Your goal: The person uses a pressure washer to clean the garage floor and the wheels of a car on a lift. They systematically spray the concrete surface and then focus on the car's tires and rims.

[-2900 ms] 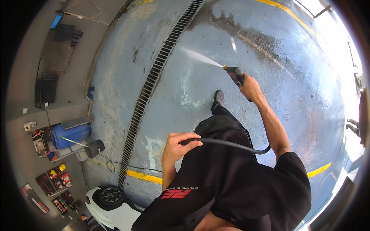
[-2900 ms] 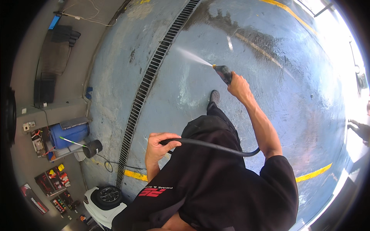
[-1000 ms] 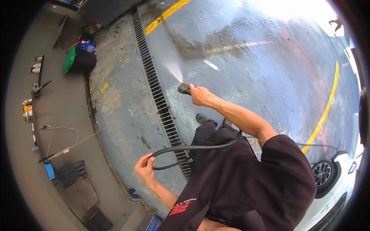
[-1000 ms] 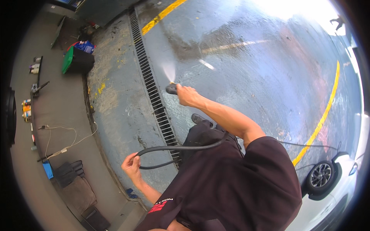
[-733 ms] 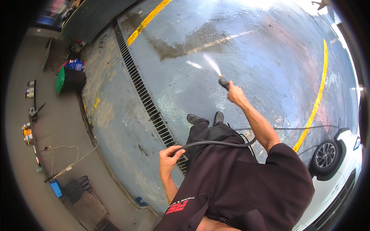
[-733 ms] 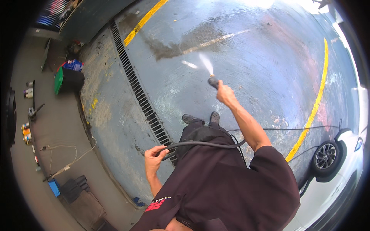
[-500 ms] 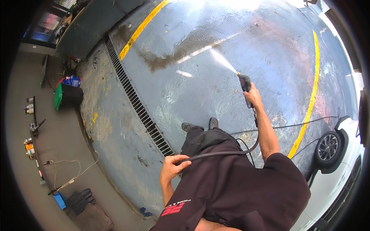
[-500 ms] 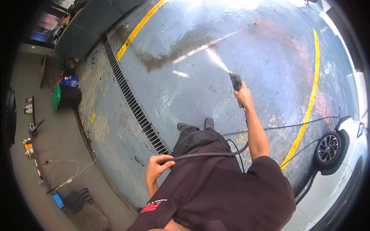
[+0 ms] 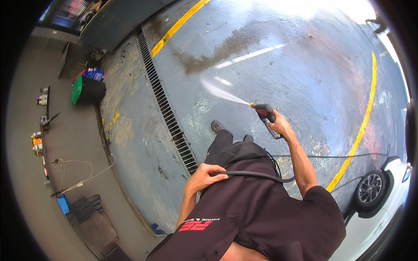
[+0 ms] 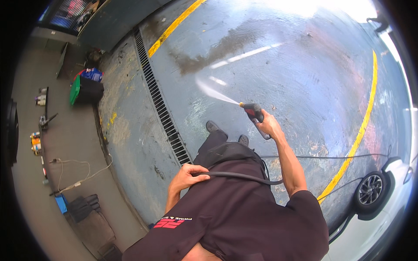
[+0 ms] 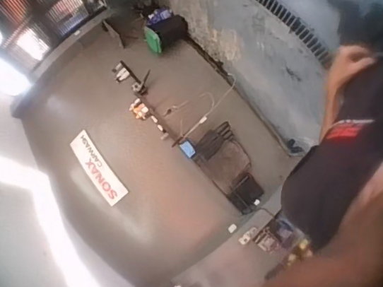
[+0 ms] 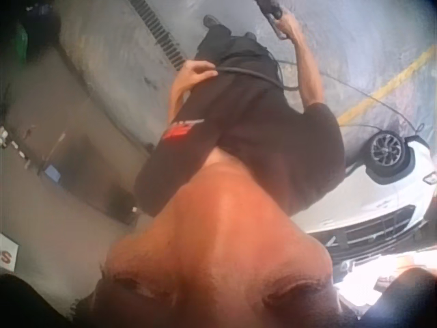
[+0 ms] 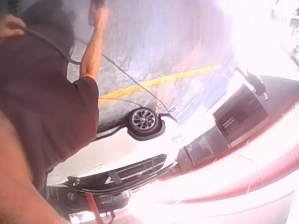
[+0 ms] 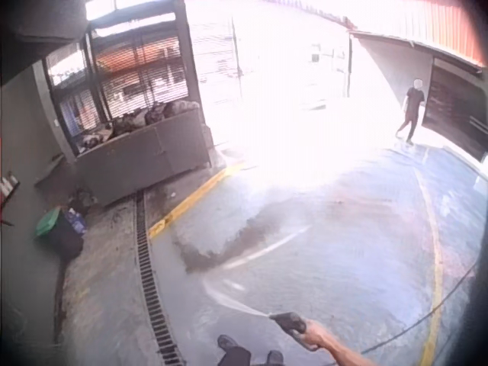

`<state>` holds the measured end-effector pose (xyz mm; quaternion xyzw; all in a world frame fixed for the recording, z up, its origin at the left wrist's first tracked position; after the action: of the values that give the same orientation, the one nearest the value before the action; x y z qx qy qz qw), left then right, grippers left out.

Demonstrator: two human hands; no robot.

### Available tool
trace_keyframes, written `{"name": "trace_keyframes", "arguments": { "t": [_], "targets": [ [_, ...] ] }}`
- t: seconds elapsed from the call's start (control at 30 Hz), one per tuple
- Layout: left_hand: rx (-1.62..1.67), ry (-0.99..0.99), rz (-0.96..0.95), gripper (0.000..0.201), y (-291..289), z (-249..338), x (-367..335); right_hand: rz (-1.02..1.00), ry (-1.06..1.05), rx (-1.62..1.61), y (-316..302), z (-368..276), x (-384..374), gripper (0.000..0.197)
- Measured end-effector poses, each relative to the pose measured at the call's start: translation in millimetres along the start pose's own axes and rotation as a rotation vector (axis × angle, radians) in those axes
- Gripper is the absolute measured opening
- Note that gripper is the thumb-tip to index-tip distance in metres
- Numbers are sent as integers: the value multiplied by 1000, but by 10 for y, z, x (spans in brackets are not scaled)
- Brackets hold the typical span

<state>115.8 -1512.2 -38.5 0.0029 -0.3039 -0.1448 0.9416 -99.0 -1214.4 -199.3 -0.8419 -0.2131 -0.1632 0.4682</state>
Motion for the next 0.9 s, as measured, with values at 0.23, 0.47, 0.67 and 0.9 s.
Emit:
{"name": "trace_keyframes", "arguments": {
  "t": [0.23,0.47,0.67,0.9],
  "targets": [
    [179,31,82,25,-575,-68,-118,259,121,154,-285,-538,-691,45],
    [149,64,71,28,-1550,369,-329,-40,-20,112,35,-1516,-1400,49],
    [255,81,59,26,-2362,555,-399,426,89,37,-255,-1934,-2175,48],
    [288,16,-3,28,-3001,597,-693,-48,99,-26,104,-2684,-2750,56]
  ]
}}
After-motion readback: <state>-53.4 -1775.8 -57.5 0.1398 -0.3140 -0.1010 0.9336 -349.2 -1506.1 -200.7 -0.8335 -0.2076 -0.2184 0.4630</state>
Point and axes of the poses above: each hand's wrist, its own x-axis away from the middle knuckle, its own y-axis out of the palm, z = x × y, the point moved 8 cm from there along -x, towards the middle knuckle, and after that the axes turned 8 degrees about x, right-handed, at the moved point
